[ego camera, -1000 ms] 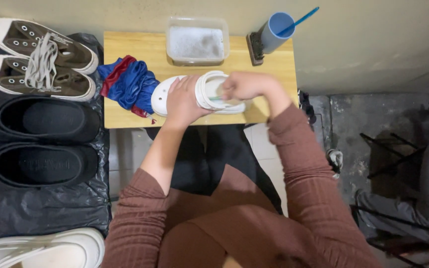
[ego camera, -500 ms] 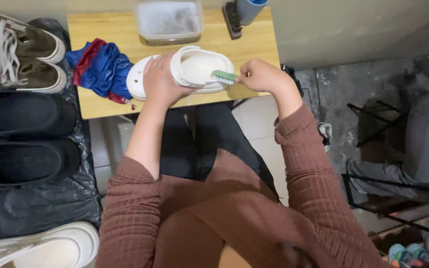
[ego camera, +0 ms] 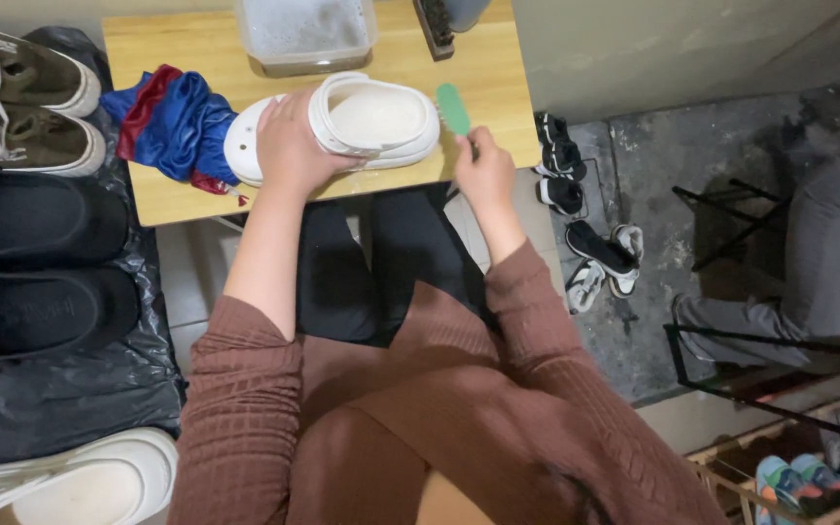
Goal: The person scrubs a white clog-style shoe with a green brush, repeatedly dipping the brush into a container of soapy water. They clean the interior, upper surface, and sole of the shoe, turning it over to reach different areas.
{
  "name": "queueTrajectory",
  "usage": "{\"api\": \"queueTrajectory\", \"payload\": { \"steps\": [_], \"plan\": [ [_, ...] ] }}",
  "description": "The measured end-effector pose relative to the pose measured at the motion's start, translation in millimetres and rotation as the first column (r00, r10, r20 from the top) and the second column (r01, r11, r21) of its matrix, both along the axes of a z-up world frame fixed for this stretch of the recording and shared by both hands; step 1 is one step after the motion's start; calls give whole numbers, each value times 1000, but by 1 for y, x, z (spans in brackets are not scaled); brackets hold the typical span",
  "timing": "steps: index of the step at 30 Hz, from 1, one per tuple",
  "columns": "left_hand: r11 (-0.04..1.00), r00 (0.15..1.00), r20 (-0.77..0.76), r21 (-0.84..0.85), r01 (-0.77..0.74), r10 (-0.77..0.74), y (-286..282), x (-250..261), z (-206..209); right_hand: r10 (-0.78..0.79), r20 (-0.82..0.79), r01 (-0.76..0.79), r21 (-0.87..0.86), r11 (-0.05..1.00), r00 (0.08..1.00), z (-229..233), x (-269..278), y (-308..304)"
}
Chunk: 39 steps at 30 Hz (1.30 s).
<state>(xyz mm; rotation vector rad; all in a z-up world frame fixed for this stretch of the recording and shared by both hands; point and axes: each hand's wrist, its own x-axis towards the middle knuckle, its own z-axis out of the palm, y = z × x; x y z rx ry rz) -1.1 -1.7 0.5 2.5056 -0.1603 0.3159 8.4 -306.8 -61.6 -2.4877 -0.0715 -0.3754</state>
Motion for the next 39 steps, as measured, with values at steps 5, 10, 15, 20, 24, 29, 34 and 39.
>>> {"api": "queueTrajectory", "payload": {
  "steps": [5, 10, 15, 20, 24, 29, 34, 39],
  "plan": [
    [1000, 1000, 16, 25, -1, 1, 1, 3, 0, -13, 101, -11, 229, 973, 995, -27, -46, 54],
    [997, 989, -146, -74, 8, -18, 4, 5, -4, -94, 114, 64, 242, 968, 989, -33, -21, 52],
    [998, 986, -166, -60, 8, -18, 4, 2, 4, -131, 38, 117, 262, 958, 991, -50, -38, 71],
    [997, 983, -185, -73, 4, -17, 5, 5, 1, -104, 59, 105, -17, 994, 993, -67, -59, 83],
    [998, 978, -207, -69, 4, -18, 6, 3, 2, -70, -29, 74, 131, 989, 997, -50, -10, 65],
    [998, 982, -191, -66, 2, -15, 5, 3, 0, -21, 129, 37, -128, 991, 991, -50, -69, 99],
    [996, 975, -223, -85, -14, -5, 3, 5, 0, 48, 161, -29, -119, 992, 986, -22, -48, 87],
    [997, 985, -174, -78, -17, 3, 3, 5, -8, 4, 631, 326, -406, 854, 776, -82, -57, 104]
  ]
}}
